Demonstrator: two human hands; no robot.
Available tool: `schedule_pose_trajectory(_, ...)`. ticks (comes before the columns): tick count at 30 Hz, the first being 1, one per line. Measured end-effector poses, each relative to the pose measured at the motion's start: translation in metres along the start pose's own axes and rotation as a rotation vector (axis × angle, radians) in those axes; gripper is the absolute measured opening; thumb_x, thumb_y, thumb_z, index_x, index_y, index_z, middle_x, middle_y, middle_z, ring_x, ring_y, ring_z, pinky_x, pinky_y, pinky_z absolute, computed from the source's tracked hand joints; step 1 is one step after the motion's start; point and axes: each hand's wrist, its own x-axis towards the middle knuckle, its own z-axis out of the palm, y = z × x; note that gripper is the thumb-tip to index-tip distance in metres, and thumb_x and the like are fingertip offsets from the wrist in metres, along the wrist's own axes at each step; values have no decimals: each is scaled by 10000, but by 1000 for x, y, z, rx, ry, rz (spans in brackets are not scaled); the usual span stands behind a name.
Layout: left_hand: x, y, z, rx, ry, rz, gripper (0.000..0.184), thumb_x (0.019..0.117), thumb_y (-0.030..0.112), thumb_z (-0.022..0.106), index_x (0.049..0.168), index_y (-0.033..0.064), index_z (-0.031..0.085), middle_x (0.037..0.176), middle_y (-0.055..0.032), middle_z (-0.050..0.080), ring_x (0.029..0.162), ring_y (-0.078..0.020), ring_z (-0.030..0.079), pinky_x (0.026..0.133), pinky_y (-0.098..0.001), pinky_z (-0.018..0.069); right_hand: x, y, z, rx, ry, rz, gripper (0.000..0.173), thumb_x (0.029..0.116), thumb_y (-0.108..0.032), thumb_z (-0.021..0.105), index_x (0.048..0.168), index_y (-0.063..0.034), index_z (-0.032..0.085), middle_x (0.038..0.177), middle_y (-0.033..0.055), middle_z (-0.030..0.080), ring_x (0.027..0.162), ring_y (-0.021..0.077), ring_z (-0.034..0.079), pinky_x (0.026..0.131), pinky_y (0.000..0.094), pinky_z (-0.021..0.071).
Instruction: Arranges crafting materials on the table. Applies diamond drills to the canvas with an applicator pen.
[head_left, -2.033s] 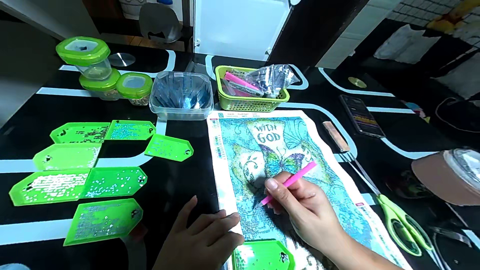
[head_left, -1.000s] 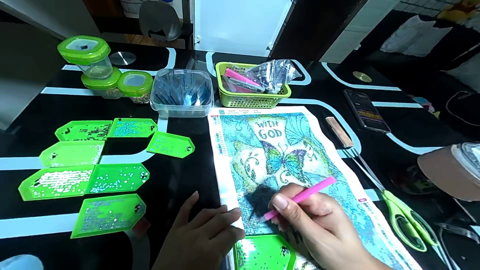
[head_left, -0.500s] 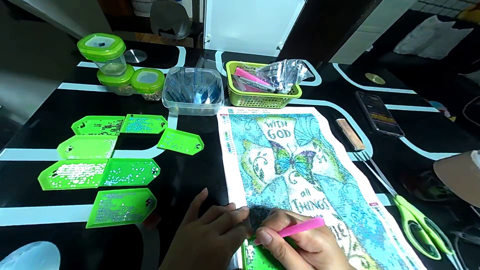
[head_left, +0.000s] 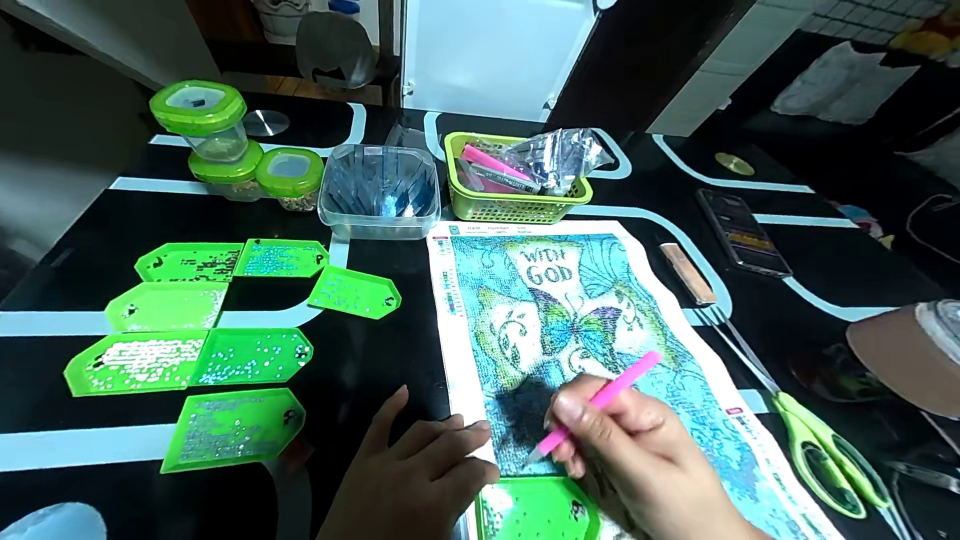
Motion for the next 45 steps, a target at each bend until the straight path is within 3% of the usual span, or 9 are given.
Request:
schedule_pose_trajectory(4, 0, 1, -2, -4, -28, -7, 366, 890, 416, 734, 1153, 164, 753, 1371, -28, 678, 1281, -240, 621, 1164, -654, 218, 17, 4, -18, -84, 108, 53, 244, 1064, -266, 561, 908, -164, 719, 757, -49, 703, 642, 8, 655, 600, 155, 557)
schedule_pose_trajectory(10, 1, 1, -3, -11, -44, -8, 378, 896, 426, 734, 1153, 151, 750, 1367, -40, 680, 1286, -249, 619, 1161, -661, 216, 29, 11, -12, -134, 57, 1, 230, 1059, -262, 582, 909, -141, 708, 749, -44, 695, 656, 16, 661, 605, 163, 562)
schedule_pose_trajectory(18, 2, 3, -9, -56, -103, -29, 413, 917, 427, 722, 1187, 116, 740, 1390, -73, 664, 1323, -276, 591, 1176, -672, 171, 33, 12, -33, -89, 142, 120, 270, 1062, -205, 545, 858, -142, 710, 704, -32, 688, 611, 26, 653, 594, 161, 558)
schedule_pose_trajectory(45, 3, 3, -15, -61, -145, -19, 456, 912, 459, 726, 1208, 112, 742, 1378, -114, 667, 1309, -326, 599, 1163, -697, 187, 19, 27, -40, -138, 91, -100, 226, 1072, -226, 562, 926, -113, 693, 772, -58, 691, 687, -9, 656, 622, 150, 555)
